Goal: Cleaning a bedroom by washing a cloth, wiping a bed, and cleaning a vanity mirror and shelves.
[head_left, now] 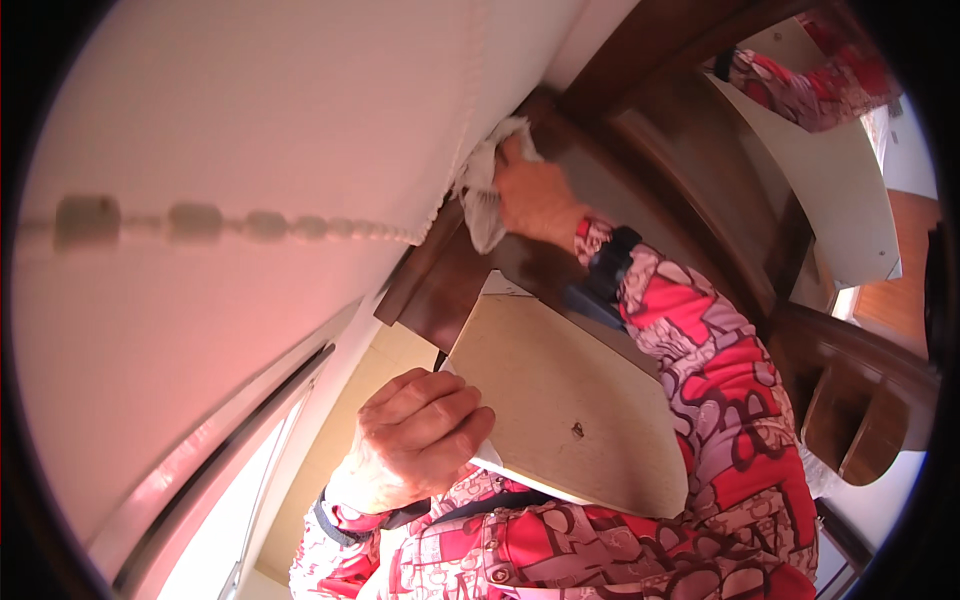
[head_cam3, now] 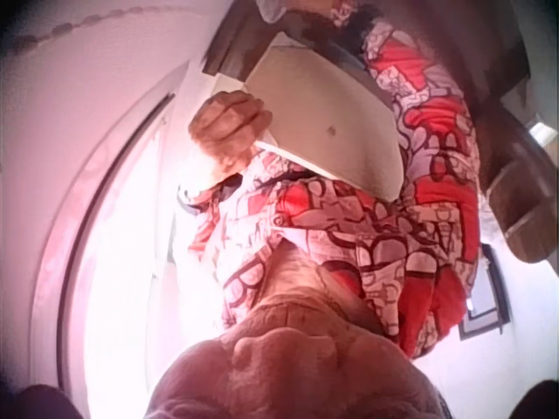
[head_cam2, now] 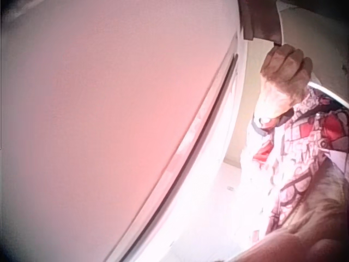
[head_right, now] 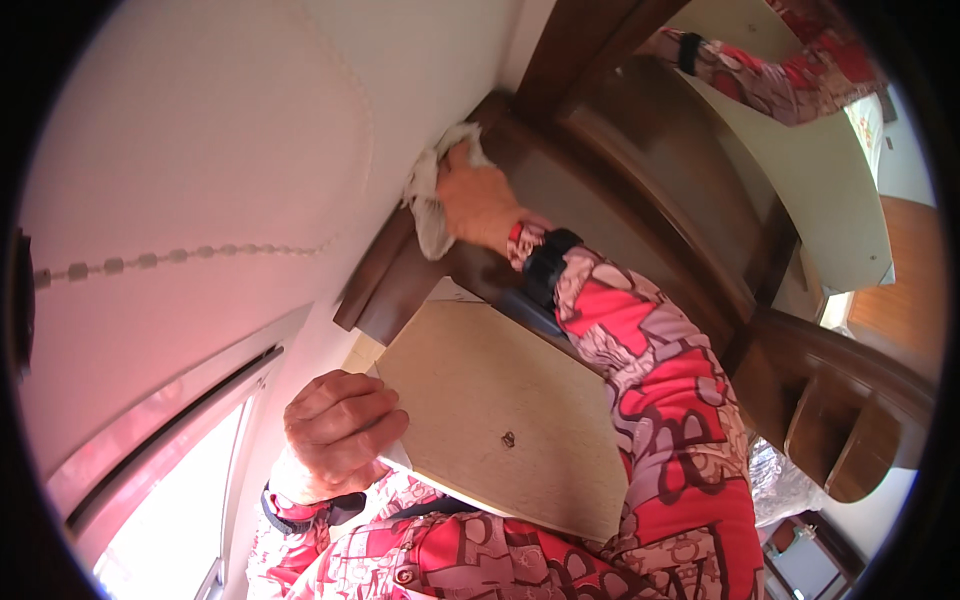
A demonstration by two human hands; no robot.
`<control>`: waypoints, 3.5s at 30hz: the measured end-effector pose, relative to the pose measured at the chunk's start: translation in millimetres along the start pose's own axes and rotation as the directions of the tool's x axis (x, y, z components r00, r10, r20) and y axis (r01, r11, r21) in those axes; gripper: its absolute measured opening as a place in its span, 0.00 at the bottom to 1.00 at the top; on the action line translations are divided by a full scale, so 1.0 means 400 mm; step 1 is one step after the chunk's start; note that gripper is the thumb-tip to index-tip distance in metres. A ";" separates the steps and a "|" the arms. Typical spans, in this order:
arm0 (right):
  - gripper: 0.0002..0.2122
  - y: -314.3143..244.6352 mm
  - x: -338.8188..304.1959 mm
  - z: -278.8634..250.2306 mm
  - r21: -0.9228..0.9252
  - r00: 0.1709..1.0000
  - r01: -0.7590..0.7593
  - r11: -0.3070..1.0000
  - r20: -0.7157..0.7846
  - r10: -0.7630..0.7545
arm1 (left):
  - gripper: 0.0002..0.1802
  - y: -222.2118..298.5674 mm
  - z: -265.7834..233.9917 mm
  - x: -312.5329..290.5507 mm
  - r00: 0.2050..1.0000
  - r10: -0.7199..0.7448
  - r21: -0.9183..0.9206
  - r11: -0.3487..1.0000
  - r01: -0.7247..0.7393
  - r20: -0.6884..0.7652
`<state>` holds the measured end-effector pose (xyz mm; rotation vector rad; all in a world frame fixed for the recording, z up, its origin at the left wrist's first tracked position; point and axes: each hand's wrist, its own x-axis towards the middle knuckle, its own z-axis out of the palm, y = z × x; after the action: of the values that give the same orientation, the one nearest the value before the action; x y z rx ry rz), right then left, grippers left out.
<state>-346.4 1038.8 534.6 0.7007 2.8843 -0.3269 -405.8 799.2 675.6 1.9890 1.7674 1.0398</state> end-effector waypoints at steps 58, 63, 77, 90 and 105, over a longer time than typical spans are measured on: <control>0.19 0.451 -0.809 0.040 -0.112 0.567 -0.703 0.702 0.507 0.649 | 0.14 0.003 0.017 0.007 0.988 -0.036 0.019 0.999 0.033 0.153; 0.23 0.326 -0.507 -0.029 0.110 0.735 -0.636 0.763 0.386 0.557 | 0.15 -0.012 0.005 -0.001 0.983 -0.024 0.031 0.999 0.018 0.183; 0.04 0.220 -0.201 0.005 0.421 0.818 -0.156 0.894 -0.452 0.356 | 0.14 -0.031 0.010 0.010 0.985 -0.006 -0.014 1.000 0.009 0.174; 0.14 0.185 -0.108 0.028 0.214 0.876 -0.178 0.961 -0.410 0.254 | 0.14 -0.040 0.009 0.006 0.989 -0.009 -0.063 0.998 0.019 0.149; 0.24 0.187 -0.045 0.058 0.106 0.888 -0.267 0.958 -0.359 0.287 | 0.17 0.035 -0.019 0.034 0.977 0.044 -0.047 0.998 -0.035 0.207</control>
<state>-293.3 1090.0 502.9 1.2981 3.0621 -0.2563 -400.5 807.3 694.3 2.0325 1.5889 0.8382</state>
